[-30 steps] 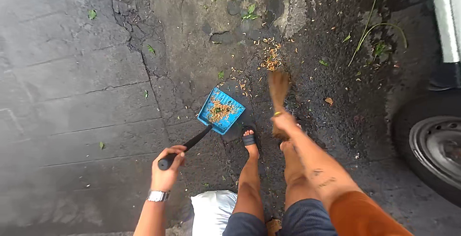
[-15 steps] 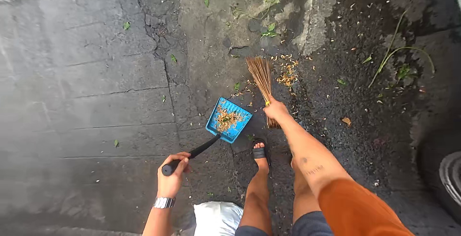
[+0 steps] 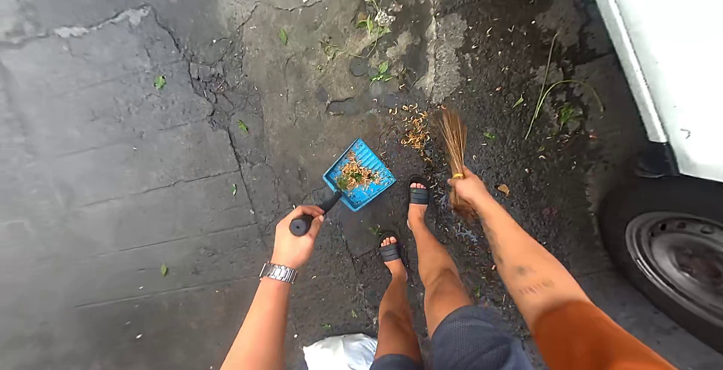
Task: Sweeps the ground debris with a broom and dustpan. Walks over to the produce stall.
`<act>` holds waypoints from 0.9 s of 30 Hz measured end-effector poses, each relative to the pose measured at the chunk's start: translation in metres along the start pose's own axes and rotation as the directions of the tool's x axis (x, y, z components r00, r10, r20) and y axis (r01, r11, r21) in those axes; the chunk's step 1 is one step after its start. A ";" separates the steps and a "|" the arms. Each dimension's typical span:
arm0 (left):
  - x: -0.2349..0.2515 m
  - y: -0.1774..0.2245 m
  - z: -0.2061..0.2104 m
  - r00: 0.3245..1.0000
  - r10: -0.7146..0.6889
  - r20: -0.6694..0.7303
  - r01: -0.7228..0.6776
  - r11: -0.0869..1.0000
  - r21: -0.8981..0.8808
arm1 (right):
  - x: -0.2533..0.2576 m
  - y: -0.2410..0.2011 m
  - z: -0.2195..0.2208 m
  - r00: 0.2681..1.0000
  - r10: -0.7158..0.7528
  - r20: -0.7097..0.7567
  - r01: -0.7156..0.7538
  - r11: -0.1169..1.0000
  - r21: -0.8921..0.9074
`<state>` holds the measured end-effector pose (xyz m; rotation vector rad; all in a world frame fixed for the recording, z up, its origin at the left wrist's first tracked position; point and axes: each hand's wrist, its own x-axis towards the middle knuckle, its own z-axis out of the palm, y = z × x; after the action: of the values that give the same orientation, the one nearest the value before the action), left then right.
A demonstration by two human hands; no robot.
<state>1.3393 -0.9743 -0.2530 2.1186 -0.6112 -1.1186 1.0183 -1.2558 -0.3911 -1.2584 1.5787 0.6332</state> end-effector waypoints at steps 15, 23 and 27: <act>0.127 0.084 0.044 0.988 -0.079 0.135 0.053 0.981 0.185 | 0.008 -0.004 0.034 0.940 0.056 0.335 -0.048 0.998 -0.033; 0.146 0.093 0.050 0.983 -0.137 0.121 0.111 0.973 0.205 | 0.019 0.006 0.002 0.946 0.079 0.313 -0.114 0.989 0.095; 0.153 0.100 0.048 0.981 -0.139 0.137 0.109 0.972 0.209 | -0.024 -0.007 -0.009 0.933 0.062 0.354 -0.088 0.994 0.058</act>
<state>1.3690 -1.1584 -0.2824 2.2842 -0.6949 -1.3462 1.0206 -1.2555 -0.3644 -0.9705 1.3419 0.7943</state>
